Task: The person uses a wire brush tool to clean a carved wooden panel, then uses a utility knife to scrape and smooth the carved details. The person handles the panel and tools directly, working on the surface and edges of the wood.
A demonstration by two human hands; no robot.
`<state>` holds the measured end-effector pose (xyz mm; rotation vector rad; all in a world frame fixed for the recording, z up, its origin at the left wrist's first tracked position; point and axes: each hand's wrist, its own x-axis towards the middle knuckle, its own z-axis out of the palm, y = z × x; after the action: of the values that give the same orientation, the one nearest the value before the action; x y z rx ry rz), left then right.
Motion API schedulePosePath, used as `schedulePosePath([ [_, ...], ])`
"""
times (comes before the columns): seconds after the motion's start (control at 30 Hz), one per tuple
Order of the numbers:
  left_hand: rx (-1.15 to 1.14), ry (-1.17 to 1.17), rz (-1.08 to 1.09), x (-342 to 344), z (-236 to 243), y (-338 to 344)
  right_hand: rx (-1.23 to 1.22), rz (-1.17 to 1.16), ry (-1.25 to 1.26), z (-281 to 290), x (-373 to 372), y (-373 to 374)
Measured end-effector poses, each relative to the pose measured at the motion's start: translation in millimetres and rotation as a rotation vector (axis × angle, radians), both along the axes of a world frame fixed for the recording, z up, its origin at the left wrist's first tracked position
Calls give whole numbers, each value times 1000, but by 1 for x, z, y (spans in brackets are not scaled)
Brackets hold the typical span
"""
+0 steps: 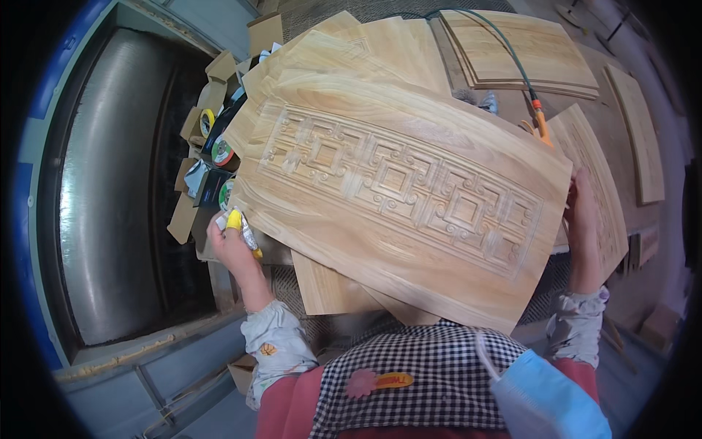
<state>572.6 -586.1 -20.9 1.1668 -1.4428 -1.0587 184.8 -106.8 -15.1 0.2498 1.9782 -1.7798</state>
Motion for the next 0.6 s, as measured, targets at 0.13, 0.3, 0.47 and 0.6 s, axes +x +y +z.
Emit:
schedulePosePath([
  [0.13,326,280,-124,3,-8,-28,-327,-105,-17,-5,28,-19],
  [0.3,322,293,-129,4,1,-26,-356,-134,105,-12,32,-22],
  [0.47,285,437,-182,29,20,15,-478,-214,138,14,48,21],
  [0.6,214,536,-217,29,51,41,-519,-362,229,20,57,49],
])
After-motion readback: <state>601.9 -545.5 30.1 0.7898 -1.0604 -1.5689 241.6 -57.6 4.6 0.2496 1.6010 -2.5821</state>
